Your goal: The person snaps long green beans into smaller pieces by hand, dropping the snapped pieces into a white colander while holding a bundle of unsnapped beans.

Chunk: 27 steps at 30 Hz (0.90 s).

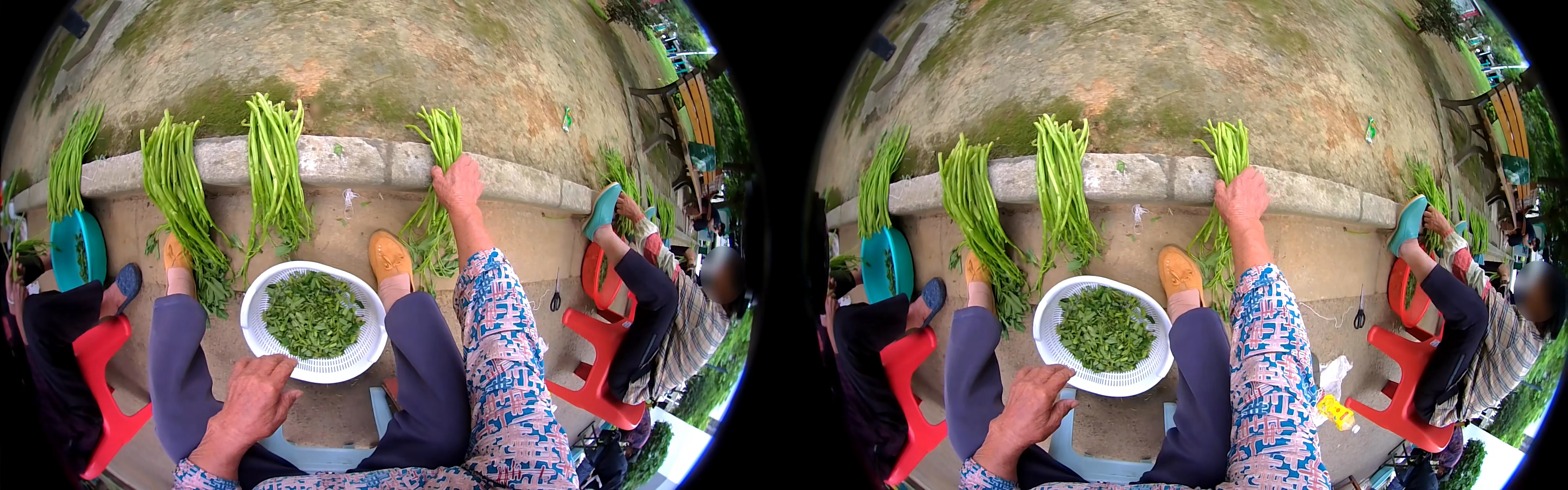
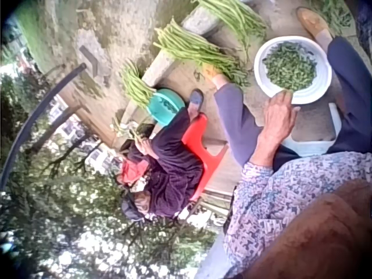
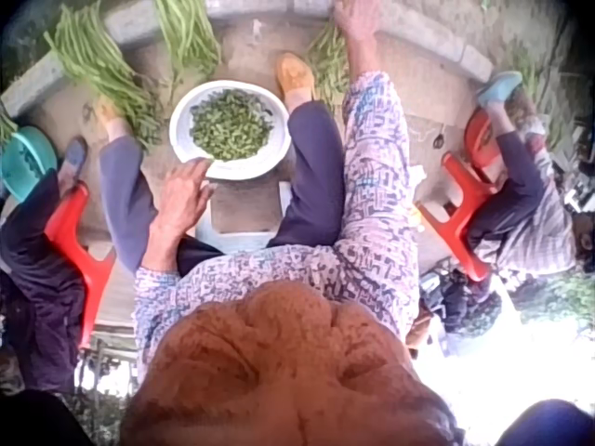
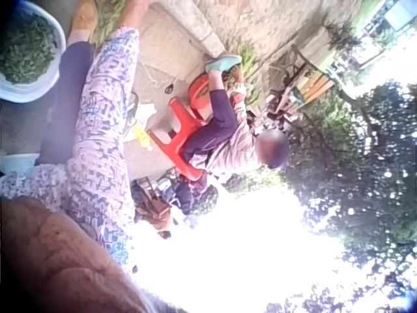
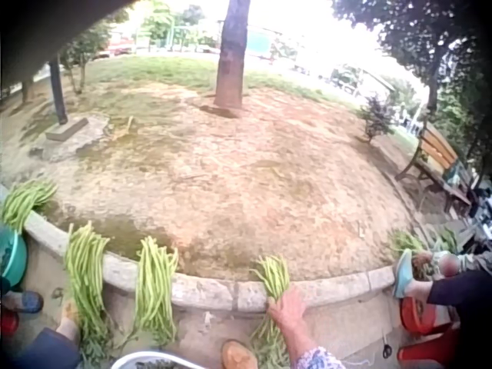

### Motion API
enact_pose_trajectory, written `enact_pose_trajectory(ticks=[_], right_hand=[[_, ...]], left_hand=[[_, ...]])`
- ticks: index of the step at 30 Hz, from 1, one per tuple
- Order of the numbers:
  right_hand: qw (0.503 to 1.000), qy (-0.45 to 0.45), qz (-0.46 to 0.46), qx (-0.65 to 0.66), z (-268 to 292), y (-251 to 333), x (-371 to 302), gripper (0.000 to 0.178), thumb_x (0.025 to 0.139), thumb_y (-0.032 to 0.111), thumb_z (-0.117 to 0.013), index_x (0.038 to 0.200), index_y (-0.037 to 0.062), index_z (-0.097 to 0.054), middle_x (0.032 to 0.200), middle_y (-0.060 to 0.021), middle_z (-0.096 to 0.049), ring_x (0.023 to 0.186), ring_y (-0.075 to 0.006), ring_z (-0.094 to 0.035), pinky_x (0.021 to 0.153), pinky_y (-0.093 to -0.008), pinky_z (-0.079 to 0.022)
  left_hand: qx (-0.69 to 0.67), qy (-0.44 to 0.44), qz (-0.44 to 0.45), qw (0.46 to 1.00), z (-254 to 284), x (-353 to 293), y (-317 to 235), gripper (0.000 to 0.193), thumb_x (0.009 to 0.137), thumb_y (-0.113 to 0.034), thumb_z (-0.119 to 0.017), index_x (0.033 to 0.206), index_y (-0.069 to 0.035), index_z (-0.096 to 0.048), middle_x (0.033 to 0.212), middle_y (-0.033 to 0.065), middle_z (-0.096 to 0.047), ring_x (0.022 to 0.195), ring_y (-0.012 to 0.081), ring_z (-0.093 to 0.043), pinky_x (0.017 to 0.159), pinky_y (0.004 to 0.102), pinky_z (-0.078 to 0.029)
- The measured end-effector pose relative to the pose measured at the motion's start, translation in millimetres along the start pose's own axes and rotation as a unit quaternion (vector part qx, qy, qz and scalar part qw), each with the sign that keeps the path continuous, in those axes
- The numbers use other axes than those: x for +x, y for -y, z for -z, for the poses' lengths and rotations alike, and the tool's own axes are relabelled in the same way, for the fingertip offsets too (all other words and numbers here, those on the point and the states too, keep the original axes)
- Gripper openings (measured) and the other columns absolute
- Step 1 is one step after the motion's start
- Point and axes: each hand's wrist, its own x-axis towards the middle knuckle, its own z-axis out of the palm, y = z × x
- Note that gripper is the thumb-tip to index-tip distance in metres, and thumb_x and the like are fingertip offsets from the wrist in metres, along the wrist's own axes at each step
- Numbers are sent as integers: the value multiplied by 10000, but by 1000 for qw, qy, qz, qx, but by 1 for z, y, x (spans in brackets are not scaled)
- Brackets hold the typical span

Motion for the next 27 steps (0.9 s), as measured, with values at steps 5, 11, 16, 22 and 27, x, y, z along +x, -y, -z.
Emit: enact_pose_trajectory(ticks=[5, 11, 16, 22, 27], right_hand=[[1000, -12, 11, 1, -12, -3, -2, 459, 777, 319, -620, 1059, -15, -481, 1079, -215, -528, 1049, -370, -526, 866, -465, -446], [999, -15, 2, 48, -20, -8, -9, 412, 777, 282, -612, 1026, -24, -494, 1064, -234, -536, 1031, -391, -528, 856, -480, -446], [997, -24, 4, 68, -23, -10, -27, 388, 781, 264, -612, 1030, -10, -495, 1062, -225, -536, 1026, -389, -526, 844, -487, -441], [998, -36, -8, 51, -28, -15, -36, 466, 774, 327, -648, 1072, 16, -472, 1078, -204, -518, 1055, -371, -506, 858, -476, -430], [999, -17, -32, 6, -18, -14, -37, 581, 731, 427, -697, 1095, 32, -475, 1085, -171, -508, 1074, -339, -497, 862, -499, -410]], left_hand=[[-6, -5, -4, 1000, 0, -2, 1, 454, 730, -164, -701, 1133, -23, -548, 1088, 146, -598, 1004, 318, -561, 866, 418, -399], [-13, -1, 0, 1000, 1, -4, 2, 453, 737, -168, -695, 1138, -19, -548, 1087, 149, -591, 999, 319, -557, 867, 425, -391], [-16, 0, 2, 1000, 1, -6, 2, 459, 735, -164, -697, 1142, -20, -544, 1101, 149, -589, 1005, 325, -555, 870, 424, -394], [-14, 5, 3, 1000, 2, -5, 1, 464, 736, -162, -695, 1148, -15, -540, 1109, 157, -585, 1012, 330, -552, 883, 423, -393], [-17, 8, 3, 1000, 1, -5, 2, 457, 742, -165, -690, 1146, -11, -541, 1106, 160, -583, 1009, 330, -551, 881, 423, -395]])
